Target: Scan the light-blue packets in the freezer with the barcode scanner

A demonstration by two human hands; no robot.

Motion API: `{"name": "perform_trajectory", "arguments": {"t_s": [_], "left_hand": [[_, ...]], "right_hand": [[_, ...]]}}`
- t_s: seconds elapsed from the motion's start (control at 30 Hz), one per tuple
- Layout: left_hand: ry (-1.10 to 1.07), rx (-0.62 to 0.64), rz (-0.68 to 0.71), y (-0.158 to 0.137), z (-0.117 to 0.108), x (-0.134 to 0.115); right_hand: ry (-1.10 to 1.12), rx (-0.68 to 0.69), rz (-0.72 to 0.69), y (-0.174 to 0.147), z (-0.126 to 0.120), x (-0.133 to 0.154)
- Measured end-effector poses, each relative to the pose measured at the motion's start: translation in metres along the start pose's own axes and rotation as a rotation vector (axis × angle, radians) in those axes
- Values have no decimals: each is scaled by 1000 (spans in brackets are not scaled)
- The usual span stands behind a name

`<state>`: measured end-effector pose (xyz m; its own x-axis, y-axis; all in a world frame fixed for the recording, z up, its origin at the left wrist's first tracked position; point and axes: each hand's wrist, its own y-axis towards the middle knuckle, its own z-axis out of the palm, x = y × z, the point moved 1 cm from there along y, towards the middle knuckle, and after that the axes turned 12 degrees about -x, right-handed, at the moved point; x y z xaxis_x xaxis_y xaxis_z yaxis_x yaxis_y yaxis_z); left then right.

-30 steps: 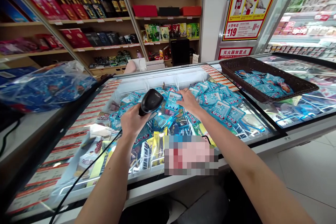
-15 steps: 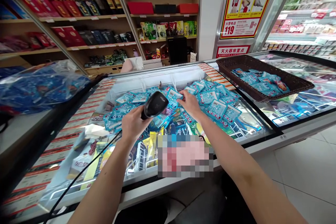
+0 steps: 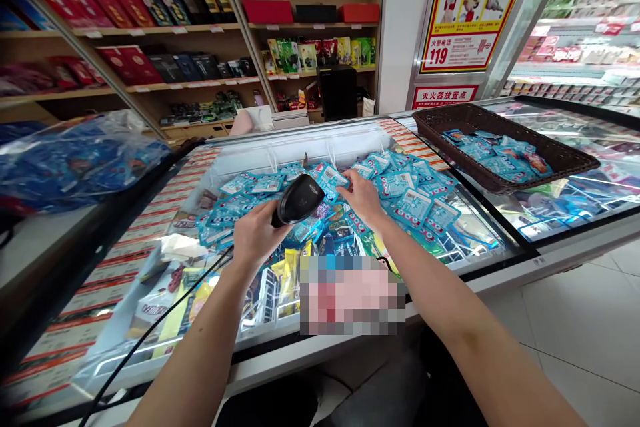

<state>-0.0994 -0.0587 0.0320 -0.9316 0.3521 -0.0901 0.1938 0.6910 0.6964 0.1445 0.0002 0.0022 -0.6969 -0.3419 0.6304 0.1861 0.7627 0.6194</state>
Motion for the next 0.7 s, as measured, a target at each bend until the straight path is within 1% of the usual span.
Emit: {"name": "perform_trajectory", "arguments": {"t_s": [0.37, 0.7], "left_hand": [[4, -23, 34, -1, 2, 0], [10, 20, 18, -1, 4, 0]], "right_hand": [[-6, 4, 5, -2, 1, 2], [-13, 18, -5, -4, 1, 6]]}}
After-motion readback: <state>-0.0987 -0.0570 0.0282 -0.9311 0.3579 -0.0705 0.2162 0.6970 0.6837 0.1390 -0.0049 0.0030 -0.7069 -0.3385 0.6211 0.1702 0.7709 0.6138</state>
